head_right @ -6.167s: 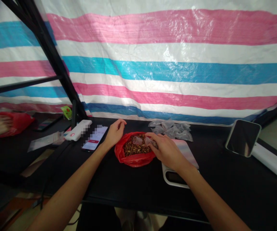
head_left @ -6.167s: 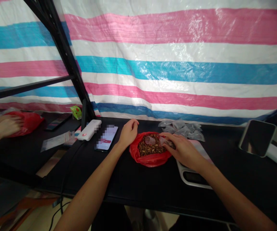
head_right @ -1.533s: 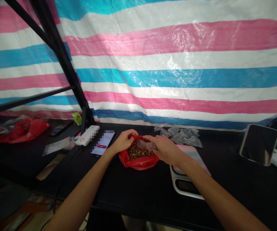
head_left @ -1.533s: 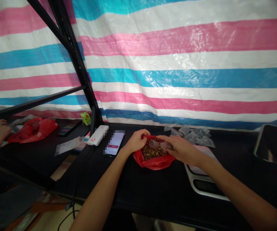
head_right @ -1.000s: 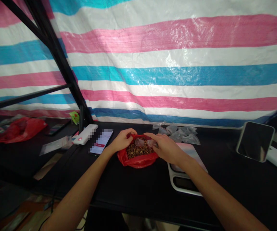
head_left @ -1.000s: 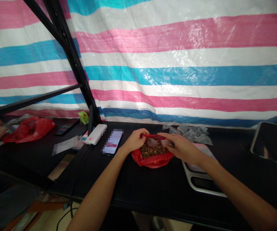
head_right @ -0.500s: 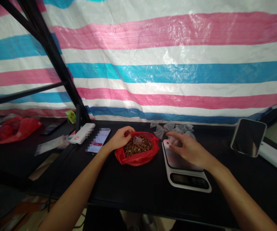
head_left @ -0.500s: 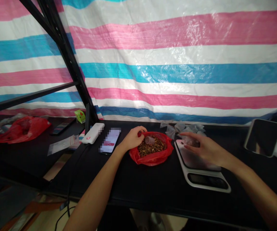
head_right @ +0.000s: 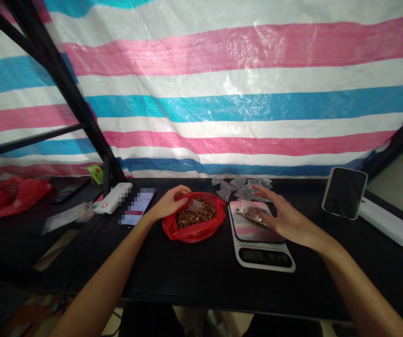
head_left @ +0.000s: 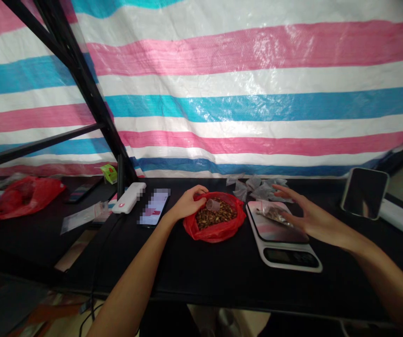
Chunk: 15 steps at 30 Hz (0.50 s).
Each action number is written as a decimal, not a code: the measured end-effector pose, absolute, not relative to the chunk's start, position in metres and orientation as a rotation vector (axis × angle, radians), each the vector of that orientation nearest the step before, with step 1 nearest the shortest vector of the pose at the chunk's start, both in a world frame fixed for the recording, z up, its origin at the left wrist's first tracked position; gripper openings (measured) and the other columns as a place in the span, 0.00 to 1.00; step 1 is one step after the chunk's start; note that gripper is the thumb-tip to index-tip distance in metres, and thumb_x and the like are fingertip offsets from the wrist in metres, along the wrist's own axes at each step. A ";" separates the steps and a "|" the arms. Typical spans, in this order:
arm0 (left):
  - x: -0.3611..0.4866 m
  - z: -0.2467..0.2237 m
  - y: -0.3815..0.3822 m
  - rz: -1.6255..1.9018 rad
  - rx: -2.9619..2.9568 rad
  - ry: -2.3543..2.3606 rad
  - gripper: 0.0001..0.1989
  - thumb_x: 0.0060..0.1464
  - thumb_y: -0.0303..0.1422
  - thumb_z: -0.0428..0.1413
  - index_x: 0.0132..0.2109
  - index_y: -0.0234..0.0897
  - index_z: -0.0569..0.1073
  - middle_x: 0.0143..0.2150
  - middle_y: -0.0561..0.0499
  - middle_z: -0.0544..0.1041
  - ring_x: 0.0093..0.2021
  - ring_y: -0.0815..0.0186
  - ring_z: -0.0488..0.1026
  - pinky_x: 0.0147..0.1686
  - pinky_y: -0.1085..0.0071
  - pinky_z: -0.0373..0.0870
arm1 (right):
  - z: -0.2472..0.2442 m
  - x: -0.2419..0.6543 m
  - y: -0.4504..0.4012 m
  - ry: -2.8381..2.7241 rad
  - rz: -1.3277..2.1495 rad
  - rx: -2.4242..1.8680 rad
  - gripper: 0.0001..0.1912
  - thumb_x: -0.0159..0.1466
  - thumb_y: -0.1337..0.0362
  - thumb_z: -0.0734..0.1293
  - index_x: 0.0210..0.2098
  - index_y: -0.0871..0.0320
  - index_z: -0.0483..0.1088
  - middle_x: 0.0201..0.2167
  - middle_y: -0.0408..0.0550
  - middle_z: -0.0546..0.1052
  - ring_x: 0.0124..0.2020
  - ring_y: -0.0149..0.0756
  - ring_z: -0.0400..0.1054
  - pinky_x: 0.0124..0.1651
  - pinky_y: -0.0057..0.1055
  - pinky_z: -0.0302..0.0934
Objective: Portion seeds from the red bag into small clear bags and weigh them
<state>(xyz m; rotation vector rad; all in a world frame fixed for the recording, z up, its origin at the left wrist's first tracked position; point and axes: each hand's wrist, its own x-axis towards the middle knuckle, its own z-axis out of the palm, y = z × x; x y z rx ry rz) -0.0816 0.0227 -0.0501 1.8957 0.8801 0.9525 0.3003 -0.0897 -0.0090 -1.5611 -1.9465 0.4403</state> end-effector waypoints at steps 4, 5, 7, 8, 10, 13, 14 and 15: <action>-0.079 -0.050 0.020 0.894 1.867 0.803 0.12 0.56 0.27 0.58 0.48 0.36 0.75 0.46 0.47 0.80 0.47 0.61 0.78 0.51 0.64 0.73 | -0.012 0.305 -0.092 -1.963 0.449 -1.537 0.36 0.66 0.51 0.67 0.72 0.47 0.60 0.68 0.54 0.70 0.66 0.61 0.67 0.68 0.59 0.61; -0.079 -0.051 0.020 0.894 1.860 0.794 0.12 0.57 0.28 0.59 0.49 0.36 0.75 0.46 0.46 0.80 0.47 0.61 0.78 0.52 0.64 0.73 | -0.014 0.306 -0.092 -1.968 0.437 -1.532 0.36 0.65 0.51 0.68 0.71 0.48 0.61 0.68 0.53 0.70 0.67 0.61 0.65 0.69 0.60 0.60; -0.079 -0.052 0.022 0.926 1.854 0.816 0.12 0.59 0.31 0.59 0.50 0.36 0.75 0.47 0.46 0.80 0.47 0.61 0.77 0.52 0.63 0.73 | -0.016 0.307 -0.091 -1.979 0.427 -1.530 0.37 0.64 0.52 0.69 0.71 0.47 0.62 0.69 0.52 0.70 0.69 0.61 0.62 0.70 0.60 0.58; -0.079 -0.052 0.023 0.956 1.858 0.853 0.12 0.60 0.34 0.59 0.50 0.36 0.75 0.46 0.46 0.79 0.47 0.61 0.77 0.52 0.62 0.73 | -0.017 0.307 -0.091 -1.984 0.435 -1.535 0.37 0.64 0.52 0.69 0.71 0.46 0.61 0.69 0.52 0.69 0.70 0.60 0.61 0.70 0.60 0.57; -0.080 -0.053 0.025 1.029 1.858 0.956 0.14 0.62 0.39 0.58 0.51 0.36 0.75 0.46 0.46 0.79 0.46 0.61 0.77 0.51 0.62 0.73 | -0.017 0.307 -0.091 -1.994 0.459 -1.549 0.38 0.64 0.52 0.68 0.72 0.45 0.60 0.69 0.51 0.69 0.71 0.59 0.60 0.71 0.60 0.56; -0.082 -0.050 0.027 1.108 1.802 1.044 0.17 0.63 0.44 0.56 0.51 0.37 0.75 0.46 0.46 0.79 0.43 0.62 0.76 0.47 0.64 0.72 | -0.016 0.304 -0.091 -2.009 0.470 -1.552 0.39 0.62 0.57 0.68 0.72 0.47 0.59 0.71 0.52 0.67 0.71 0.59 0.59 0.72 0.61 0.53; -0.083 -0.049 0.027 1.127 1.772 1.046 0.18 0.64 0.45 0.55 0.51 0.37 0.75 0.46 0.46 0.78 0.42 0.63 0.76 0.45 0.66 0.72 | -0.015 0.303 -0.091 -2.015 0.469 -1.547 0.40 0.61 0.59 0.67 0.72 0.48 0.60 0.71 0.52 0.66 0.72 0.58 0.59 0.72 0.61 0.52; -0.084 -0.048 0.028 1.145 1.747 1.041 0.18 0.65 0.46 0.55 0.51 0.37 0.75 0.46 0.47 0.78 0.41 0.64 0.77 0.43 0.67 0.72 | -0.014 0.301 -0.091 -2.022 0.467 -1.540 0.40 0.60 0.61 0.67 0.72 0.48 0.60 0.71 0.52 0.66 0.72 0.58 0.59 0.72 0.61 0.52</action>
